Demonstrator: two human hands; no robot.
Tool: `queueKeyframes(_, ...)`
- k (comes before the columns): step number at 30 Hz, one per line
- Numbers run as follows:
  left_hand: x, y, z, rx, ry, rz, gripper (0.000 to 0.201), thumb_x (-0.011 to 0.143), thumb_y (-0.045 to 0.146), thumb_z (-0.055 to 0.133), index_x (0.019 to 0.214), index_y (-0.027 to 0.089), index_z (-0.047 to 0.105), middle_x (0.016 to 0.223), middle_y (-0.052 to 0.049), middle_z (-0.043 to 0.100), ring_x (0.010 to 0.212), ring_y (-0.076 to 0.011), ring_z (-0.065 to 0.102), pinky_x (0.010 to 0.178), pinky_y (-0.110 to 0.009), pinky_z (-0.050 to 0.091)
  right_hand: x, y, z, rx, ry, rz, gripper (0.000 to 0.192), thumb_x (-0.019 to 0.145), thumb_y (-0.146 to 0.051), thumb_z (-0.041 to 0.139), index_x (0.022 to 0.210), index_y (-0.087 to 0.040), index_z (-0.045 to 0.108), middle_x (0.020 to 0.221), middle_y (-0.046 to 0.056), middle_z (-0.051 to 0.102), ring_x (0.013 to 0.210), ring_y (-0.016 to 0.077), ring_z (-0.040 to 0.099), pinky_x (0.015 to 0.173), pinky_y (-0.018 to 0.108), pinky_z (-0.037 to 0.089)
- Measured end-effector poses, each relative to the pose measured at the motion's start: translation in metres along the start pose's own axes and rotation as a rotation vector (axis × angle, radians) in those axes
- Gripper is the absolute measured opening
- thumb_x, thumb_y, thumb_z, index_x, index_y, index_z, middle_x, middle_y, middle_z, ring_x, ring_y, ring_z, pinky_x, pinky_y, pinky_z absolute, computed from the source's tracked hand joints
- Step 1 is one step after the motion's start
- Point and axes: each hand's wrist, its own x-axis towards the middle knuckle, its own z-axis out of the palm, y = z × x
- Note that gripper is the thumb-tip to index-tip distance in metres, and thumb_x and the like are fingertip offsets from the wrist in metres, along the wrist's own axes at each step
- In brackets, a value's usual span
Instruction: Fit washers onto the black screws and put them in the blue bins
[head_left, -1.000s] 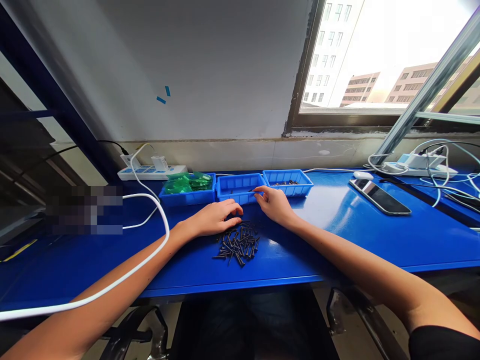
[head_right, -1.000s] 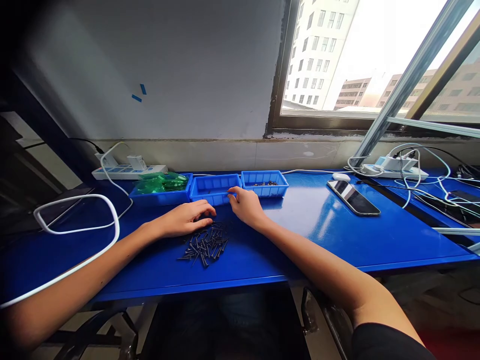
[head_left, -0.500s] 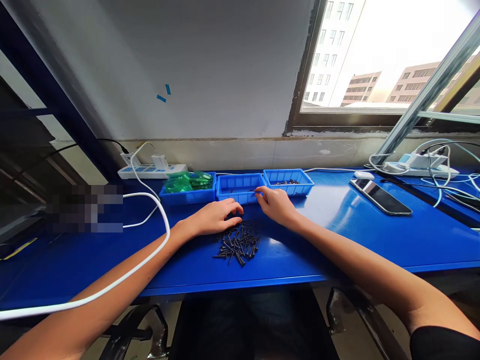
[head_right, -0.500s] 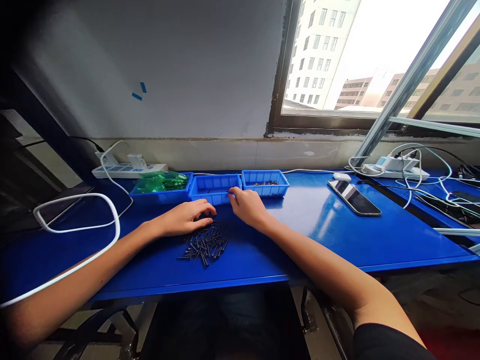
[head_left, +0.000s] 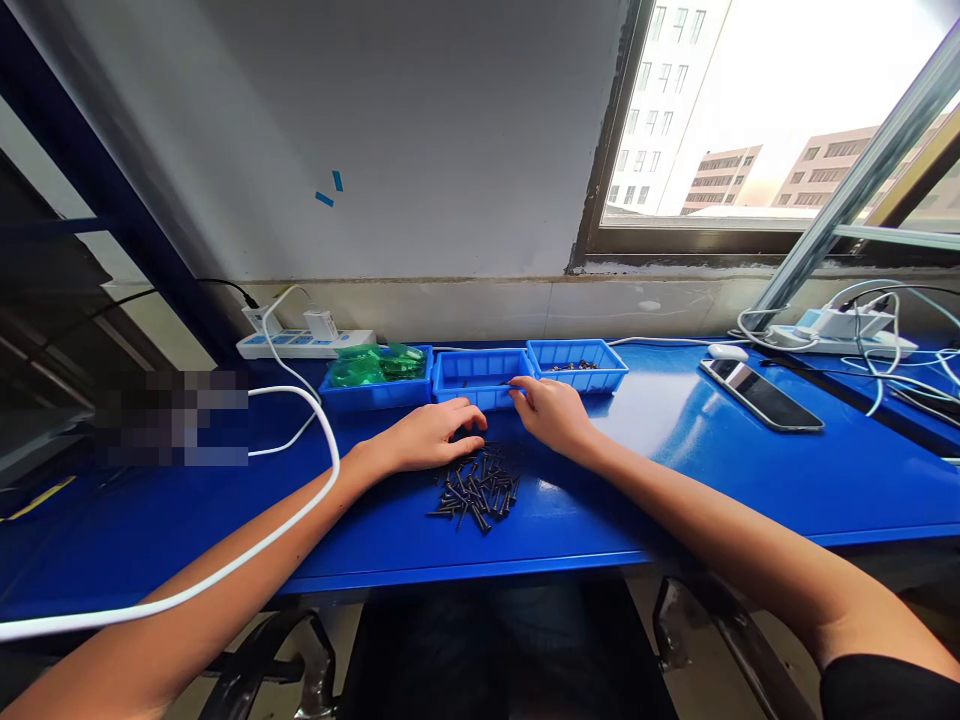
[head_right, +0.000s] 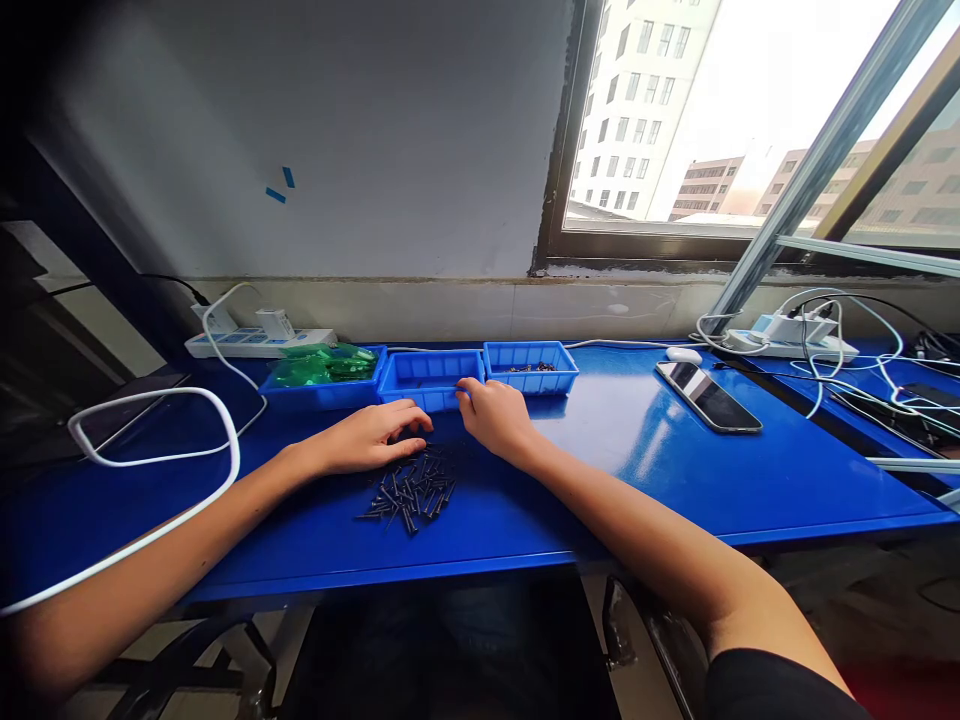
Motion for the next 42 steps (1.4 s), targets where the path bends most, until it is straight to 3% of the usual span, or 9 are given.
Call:
queueKeyframes(12, -0.001, -0.002, 0.000, -0.012, 0.002, 0.012, 0.026, 0.082, 0.038, 0.048, 0.098, 0.019, 0.056, 0.088, -0.002, 0.056, 0.066, -0.0123, 0.052, 0.062, -0.024, 0.042, -0.002, 0.000, -0.002, 0.010, -0.011, -0.059, 0.037, 0.089, -0.034, 0.044, 0.119, -0.017, 0.058, 0.077, 0.006, 0.069, 0.080, 0.0195, 0.064, 0.069, 0.026, 0.043)
queueKeyframes(20, 0.000, -0.003, 0.001, 0.022, 0.018, 0.040, 0.017, 0.083, 0.029, 0.041, 0.080, 0.018, 0.052, 0.079, -0.001, 0.053, 0.064, -0.0121, 0.050, 0.059, -0.023, 0.040, -0.002, -0.001, -0.004, 0.014, -0.031, -0.062, 0.037, 0.088, -0.032, 0.045, 0.119, -0.016, 0.057, 0.076, 0.006, 0.068, 0.077, 0.0193, 0.063, 0.068, 0.027, 0.042)
queueKeyframes(27, 0.001, -0.004, 0.002, -0.008, 0.009, 0.022, 0.013, 0.083, 0.027, 0.041, 0.080, 0.018, 0.050, 0.080, -0.001, 0.053, 0.065, -0.0131, 0.050, 0.061, -0.025, 0.039, -0.006, -0.002, 0.000, 0.007, -0.054, -0.111, 0.053, 0.087, -0.035, 0.047, 0.134, -0.011, 0.039, 0.080, 0.007, 0.069, 0.087, 0.0225, 0.063, 0.073, 0.029, 0.043)
queueKeyframes(33, 0.002, -0.005, 0.002, -0.040, 0.020, -0.022, 0.009, 0.083, 0.024, 0.040, 0.081, 0.018, 0.047, 0.077, -0.001, 0.053, 0.066, -0.0142, 0.049, 0.062, -0.026, 0.038, -0.013, -0.010, -0.004, 0.021, -0.112, -0.156, 0.055, 0.088, -0.035, 0.046, 0.138, -0.016, 0.031, 0.084, 0.006, 0.069, 0.080, 0.0213, 0.065, 0.066, 0.027, 0.041)
queueKeyframes(37, 0.002, -0.005, 0.003, -0.037, 0.022, -0.046, 0.008, 0.084, 0.023, 0.039, 0.082, 0.019, 0.046, 0.076, -0.001, 0.054, 0.066, -0.0147, 0.050, 0.062, -0.026, 0.039, -0.015, -0.012, -0.001, 0.079, -0.122, -0.296, 0.042, 0.087, -0.033, 0.048, 0.126, -0.016, 0.044, 0.089, 0.006, 0.066, 0.082, 0.0189, 0.063, 0.067, 0.027, 0.040)
queueKeyframes(42, 0.002, -0.004, 0.003, -0.015, 0.029, -0.047, 0.008, 0.084, 0.023, 0.039, 0.083, 0.019, 0.046, 0.078, -0.001, 0.056, 0.068, -0.0148, 0.051, 0.063, -0.026, 0.039, -0.011, -0.007, 0.003, 0.092, -0.126, -0.352, 0.015, 0.085, -0.030, 0.053, 0.092, -0.017, 0.059, 0.081, 0.004, 0.064, 0.079, 0.0154, 0.058, 0.068, 0.025, 0.038)
